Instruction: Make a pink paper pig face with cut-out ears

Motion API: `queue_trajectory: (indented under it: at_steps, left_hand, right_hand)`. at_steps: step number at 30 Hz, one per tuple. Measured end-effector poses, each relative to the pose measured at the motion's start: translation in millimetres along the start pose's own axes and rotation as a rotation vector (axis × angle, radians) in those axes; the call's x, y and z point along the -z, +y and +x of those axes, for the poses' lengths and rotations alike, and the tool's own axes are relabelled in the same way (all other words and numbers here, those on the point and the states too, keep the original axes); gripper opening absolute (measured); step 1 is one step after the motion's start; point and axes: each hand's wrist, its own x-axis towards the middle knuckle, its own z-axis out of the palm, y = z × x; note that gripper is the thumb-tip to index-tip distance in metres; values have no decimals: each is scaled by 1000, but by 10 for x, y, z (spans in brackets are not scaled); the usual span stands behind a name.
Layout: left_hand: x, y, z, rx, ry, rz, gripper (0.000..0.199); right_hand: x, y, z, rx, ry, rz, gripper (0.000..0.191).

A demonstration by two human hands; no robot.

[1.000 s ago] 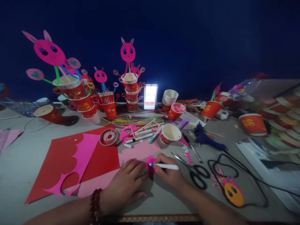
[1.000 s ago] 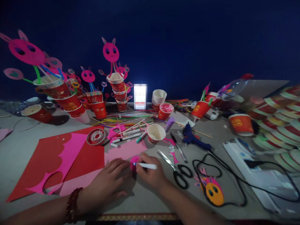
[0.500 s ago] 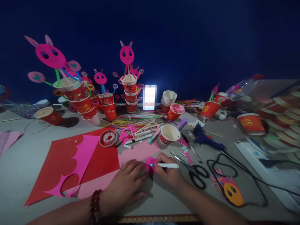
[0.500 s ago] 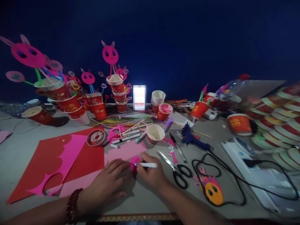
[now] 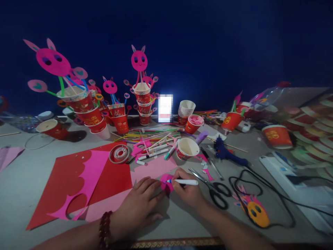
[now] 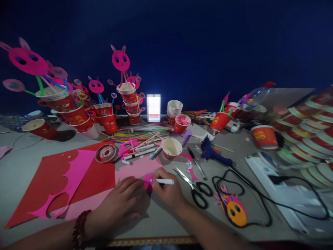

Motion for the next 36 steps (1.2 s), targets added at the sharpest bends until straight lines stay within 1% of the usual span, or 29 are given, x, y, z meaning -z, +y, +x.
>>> queue_trajectory:
  at_steps: [3, 8, 15, 19, 28, 36]
  left_hand:
    - [3, 1, 1, 4, -2, -9, 66]
    - [-11, -8, -1, -6, 0, -14, 70]
    - [13, -5, 14, 7, 1, -34, 66]
    - [28, -3, 16, 1, 12, -44, 65]
    - [-21, -14, 14, -10, 30, -33, 65]
    - [2, -8, 9, -8, 13, -22, 65]
  right_hand:
    - [6, -15, 2, -12, -5, 4, 16]
    - [5, -30, 5, -24, 1, -13, 17]
    - [-2, -20, 19, -27, 0, -21, 16]
    - [4, -25, 25, -22, -14, -29, 17]
    - [7, -41, 35, -13, -41, -27, 17]
    - [3, -29, 32, -25, -74, -15, 17]
